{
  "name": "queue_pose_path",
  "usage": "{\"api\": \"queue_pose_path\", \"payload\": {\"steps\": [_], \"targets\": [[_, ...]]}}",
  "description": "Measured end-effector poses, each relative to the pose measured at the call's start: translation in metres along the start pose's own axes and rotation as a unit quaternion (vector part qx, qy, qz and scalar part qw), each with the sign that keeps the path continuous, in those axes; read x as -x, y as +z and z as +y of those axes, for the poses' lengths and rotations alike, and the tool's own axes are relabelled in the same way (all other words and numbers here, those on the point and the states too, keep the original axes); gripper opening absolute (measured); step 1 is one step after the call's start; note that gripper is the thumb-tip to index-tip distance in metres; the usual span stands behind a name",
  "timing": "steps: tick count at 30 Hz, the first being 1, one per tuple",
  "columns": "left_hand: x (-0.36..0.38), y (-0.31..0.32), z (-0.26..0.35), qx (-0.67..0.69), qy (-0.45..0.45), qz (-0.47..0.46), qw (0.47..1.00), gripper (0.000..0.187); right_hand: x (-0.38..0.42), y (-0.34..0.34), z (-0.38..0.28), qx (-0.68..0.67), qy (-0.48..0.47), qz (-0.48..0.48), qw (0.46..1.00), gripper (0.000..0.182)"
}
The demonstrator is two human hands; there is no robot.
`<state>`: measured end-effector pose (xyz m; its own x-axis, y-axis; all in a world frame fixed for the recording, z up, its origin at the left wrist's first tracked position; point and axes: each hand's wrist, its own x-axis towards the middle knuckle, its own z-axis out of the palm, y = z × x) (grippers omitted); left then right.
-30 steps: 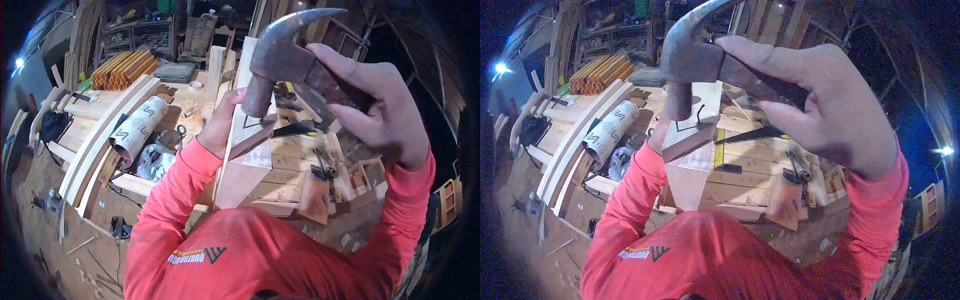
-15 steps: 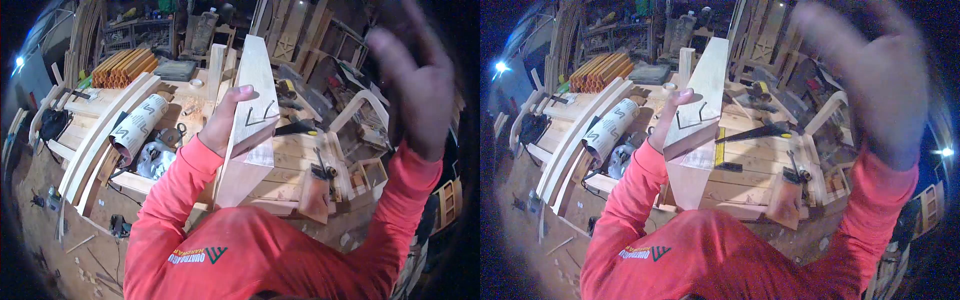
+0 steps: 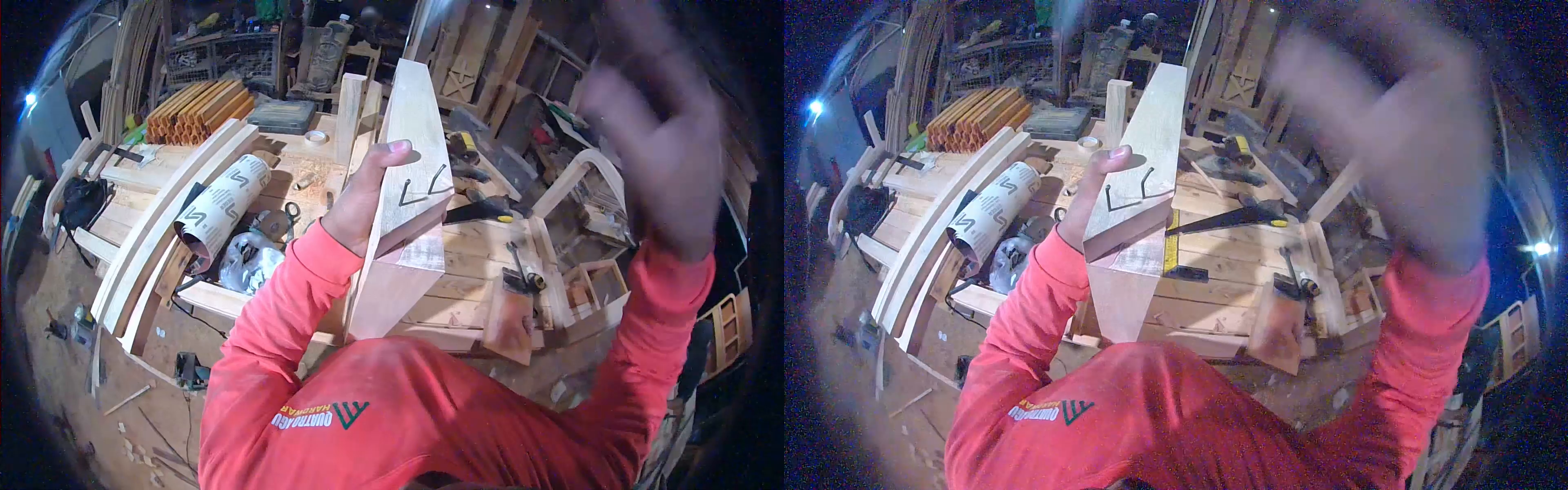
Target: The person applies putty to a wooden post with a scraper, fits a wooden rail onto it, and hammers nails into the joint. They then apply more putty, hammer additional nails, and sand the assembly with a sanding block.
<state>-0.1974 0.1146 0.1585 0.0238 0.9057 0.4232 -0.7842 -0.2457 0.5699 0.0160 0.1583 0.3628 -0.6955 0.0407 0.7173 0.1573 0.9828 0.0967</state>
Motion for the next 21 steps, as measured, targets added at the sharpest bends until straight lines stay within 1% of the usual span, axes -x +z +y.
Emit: {"api": "queue_pose_path", "payload": {"steps": [1, 3, 4, 5, 7, 9, 10, 11, 12, 13, 14, 15, 16, 17, 20, 21], "targets": [[-0.001, -0.004, 0.000, 0.004, 0.006, -0.011, 1.000, 0.051, 0.003, 0.016, -0.005, -0.048, -0.056, -0.030, 0.997, 0.052], [-0.002, -0.009, -0.001, 0.014, 0.012, -0.015, 1.000, 0.052, 0.013, 0.017, 0.002, -0.051, -0.091, -0.121, 0.987, 0.057], [-0.003, -0.008, -0.002, 0.022, 0.015, -0.010, 1.000, 0.053, 0.016, 0.016, 0.002, -0.051, -0.057, -0.076, 0.994, 0.060], [-0.002, 0.002, 0.002, -0.057, 0.007, 0.031, 0.998, 0.054, 0.012, 0.017, 0.001, -0.050, -0.037, -0.030, 0.998, 0.063], [0.003, 0.006, 0.000, -0.034, -0.007, 0.046, 0.998, 0.053, 0.012, 0.013, -0.007, -0.080, 0.066, 0.018, 0.994, 0.066], [0.008, 0.012, 0.001, -0.016, -0.007, 0.075, 0.997, 0.052, 0.011, 0.008, -0.014, -0.082, 0.131, 0.053, 0.987, 0.067], [0.003, 0.002, -0.002, -0.004, -0.013, 0.056, 0.998, 0.060, 0.011, 0.011, -0.010, -0.061, 0.123, 0.080, 0.987, 0.067], [0.000, -0.003, -0.004, 0.007, -0.009, 0.036, 0.999, 0.059, 0.011, 0.013, -0.006, -0.040, 0.114, 0.109, 0.987, 0.067], [-0.002, -0.007, -0.006, 0.018, -0.006, 0.013, 1.000, 0.059, 0.014, 0.011, -0.001, -0.029, 0.133, 0.088, 0.987, 0.067], [-0.003, -0.008, -0.008, 0.039, -0.006, 0.014, 0.999, 0.056, 0.019, 0.007, 0.005, -0.015, 0.153, 0.072, 0.986, 0.067], [-0.003, -0.009, -0.009, 0.024, 0.012, 0.012, 1.000, 0.056, 0.022, 0.006, 0.008, 0.001, 0.177, 0.058, 0.982, 0.067], [-0.003, -0.010, -0.009, 0.004, 0.027, 0.009, 1.000, 0.057, 0.023, 0.009, 0.007, 0.007, 0.172, 0.056, 0.983, 0.067], [-0.004, -0.010, -0.007, -0.017, 0.040, 0.006, 0.999, 0.057, 0.023, 0.011, 0.006, 0.013, 0.169, 0.056, 0.984, 0.067], [-0.002, -0.010, -0.007, -0.007, 0.020, 0.007, 1.000, 0.058, 0.023, 0.012, 0.005, 0.018, 0.167, 0.057, 0.984, 0.068], [-0.003, -0.011, -0.006, -0.032, 0.025, 0.010, 0.999, 0.058, 0.021, 0.012, 0.001, -0.016, 0.200, 0.069, 0.977, 0.068], [-0.002, -0.010, -0.005, -0.026, 0.021, 0.004, 0.999, 0.058, 0.019, 0.011, 0.000, -0.030, 0.192, 0.085, 0.977, 0.068]]}}
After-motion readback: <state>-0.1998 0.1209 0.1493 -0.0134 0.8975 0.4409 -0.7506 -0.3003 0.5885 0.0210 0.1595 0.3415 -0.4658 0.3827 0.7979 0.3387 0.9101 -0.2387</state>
